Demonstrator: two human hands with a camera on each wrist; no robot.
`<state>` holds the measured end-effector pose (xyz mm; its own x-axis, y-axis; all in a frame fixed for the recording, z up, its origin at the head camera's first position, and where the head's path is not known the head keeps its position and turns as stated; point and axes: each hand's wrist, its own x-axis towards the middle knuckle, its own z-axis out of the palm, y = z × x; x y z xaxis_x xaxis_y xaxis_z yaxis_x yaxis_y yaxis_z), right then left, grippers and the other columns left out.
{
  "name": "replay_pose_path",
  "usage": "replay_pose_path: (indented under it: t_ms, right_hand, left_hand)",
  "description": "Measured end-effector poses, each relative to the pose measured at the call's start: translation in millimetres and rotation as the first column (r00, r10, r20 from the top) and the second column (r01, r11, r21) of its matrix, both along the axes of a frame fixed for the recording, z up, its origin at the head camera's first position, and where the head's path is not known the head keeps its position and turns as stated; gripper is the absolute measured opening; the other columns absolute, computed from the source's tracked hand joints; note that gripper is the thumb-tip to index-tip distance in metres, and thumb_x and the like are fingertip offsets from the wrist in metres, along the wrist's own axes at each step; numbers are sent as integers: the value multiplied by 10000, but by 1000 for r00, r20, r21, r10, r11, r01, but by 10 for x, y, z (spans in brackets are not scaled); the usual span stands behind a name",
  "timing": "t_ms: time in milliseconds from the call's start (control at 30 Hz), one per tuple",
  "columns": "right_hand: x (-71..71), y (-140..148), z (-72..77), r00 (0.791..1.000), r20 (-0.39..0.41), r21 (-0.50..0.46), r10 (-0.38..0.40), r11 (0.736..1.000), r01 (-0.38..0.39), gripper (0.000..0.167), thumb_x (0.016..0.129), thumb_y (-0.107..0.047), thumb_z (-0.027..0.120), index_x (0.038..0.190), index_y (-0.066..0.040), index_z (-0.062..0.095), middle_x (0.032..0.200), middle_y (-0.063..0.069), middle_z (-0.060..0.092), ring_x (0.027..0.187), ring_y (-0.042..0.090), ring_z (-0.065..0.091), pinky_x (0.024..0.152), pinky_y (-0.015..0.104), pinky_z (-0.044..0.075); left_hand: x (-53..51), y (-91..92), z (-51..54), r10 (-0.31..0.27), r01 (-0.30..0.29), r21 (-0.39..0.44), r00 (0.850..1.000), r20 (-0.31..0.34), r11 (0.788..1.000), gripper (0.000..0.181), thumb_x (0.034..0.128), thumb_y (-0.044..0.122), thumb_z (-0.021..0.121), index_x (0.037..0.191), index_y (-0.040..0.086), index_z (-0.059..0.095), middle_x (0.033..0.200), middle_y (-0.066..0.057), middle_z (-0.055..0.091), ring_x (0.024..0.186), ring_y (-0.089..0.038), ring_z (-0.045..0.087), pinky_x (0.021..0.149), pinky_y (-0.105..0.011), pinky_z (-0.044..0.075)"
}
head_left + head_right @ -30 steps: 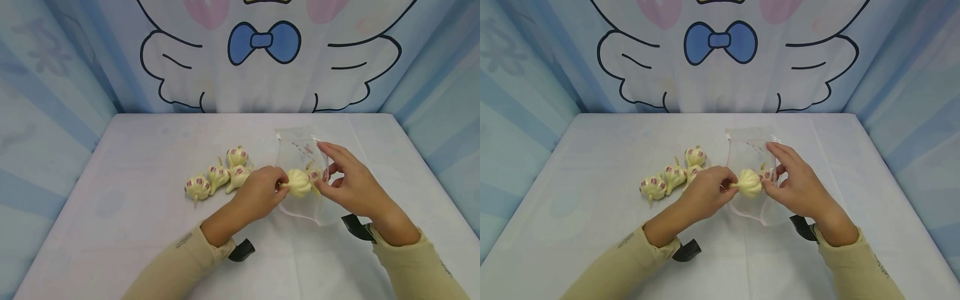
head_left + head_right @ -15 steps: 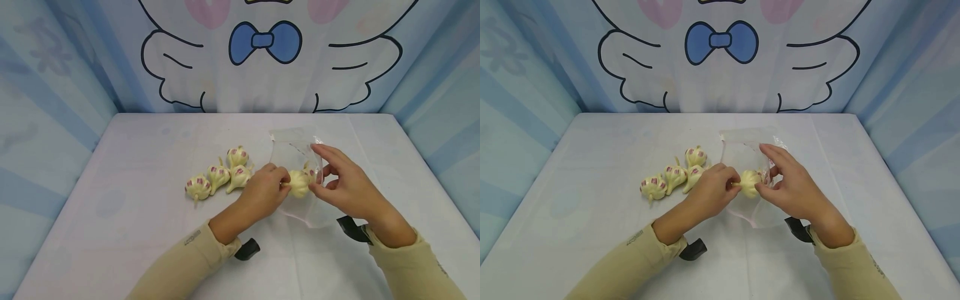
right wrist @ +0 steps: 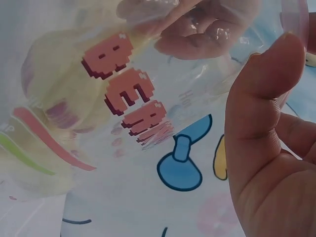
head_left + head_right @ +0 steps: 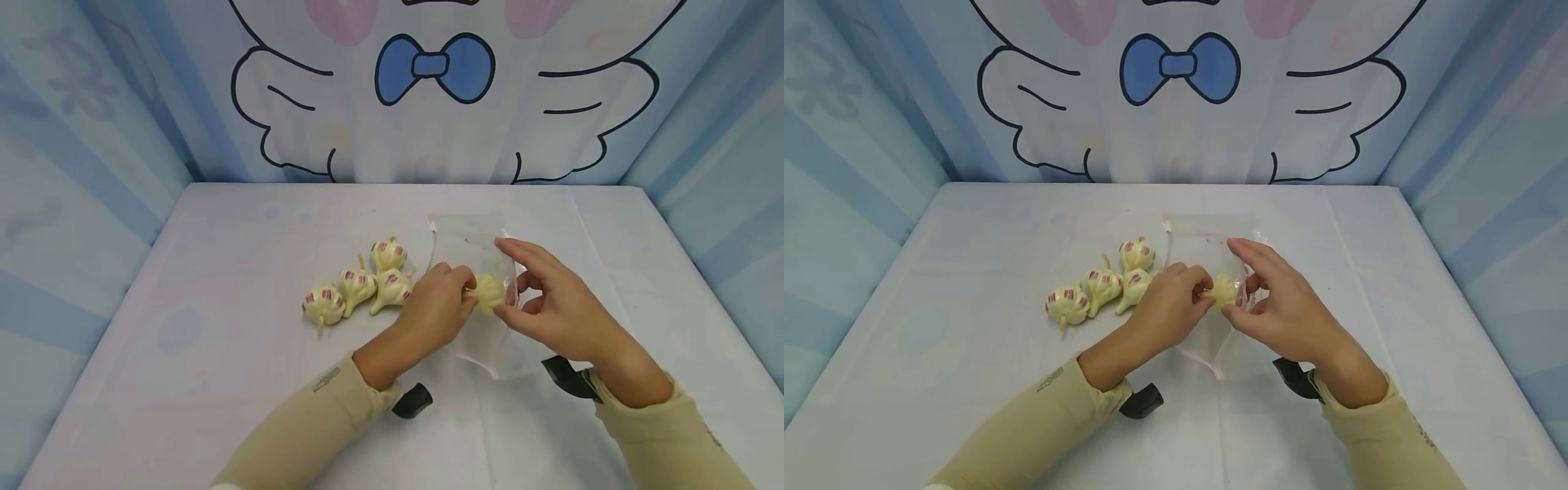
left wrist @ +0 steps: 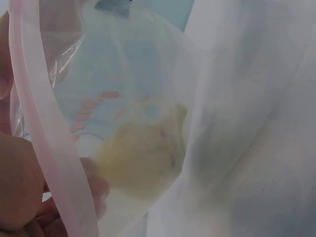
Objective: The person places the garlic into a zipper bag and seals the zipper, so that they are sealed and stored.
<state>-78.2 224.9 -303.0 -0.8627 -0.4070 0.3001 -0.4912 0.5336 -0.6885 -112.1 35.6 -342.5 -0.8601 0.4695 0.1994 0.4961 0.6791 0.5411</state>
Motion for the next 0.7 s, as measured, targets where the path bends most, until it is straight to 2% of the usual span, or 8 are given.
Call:
replay_pose_path:
  t_ms: [333, 567, 700]
  right_hand:
    - [-15, 1, 1, 1000, 11, 10, -18, 1000, 18, 787, 805, 66, 782, 1494, 15, 406, 1467, 180, 429, 825, 90, 573, 609, 184, 542]
    - [-16, -5, -1, 999, 19, 16, -31, 999, 30, 787, 810, 50, 785, 1497, 6, 406, 1474, 181, 423, 823, 97, 567, 613, 188, 544]
    - [-15, -7, -14, 999, 23, 13, -32, 999, 31, 785, 809, 50, 785, 1496, 9, 407, 1471, 181, 424, 824, 98, 568, 612, 191, 545]
  left_hand:
    - [1, 23, -22, 3, -1, -55, 1000, 31, 998, 115, 939, 115, 698, 1041, 85, 742, 940, -26, 655, 869, -143, 608, 728, -224, 507]
    - [18, 25, -57, 15, -19, -99, 999, -34, 995, 138, 944, 126, 704, 1063, 103, 771, 970, -46, 668, 898, -164, 635, 736, -249, 534]
    - [24, 34, -74, 16, -18, -88, 999, -30, 996, 168, 938, 112, 707, 1096, 92, 757, 964, -37, 698, 885, -160, 655, 735, -239, 536]
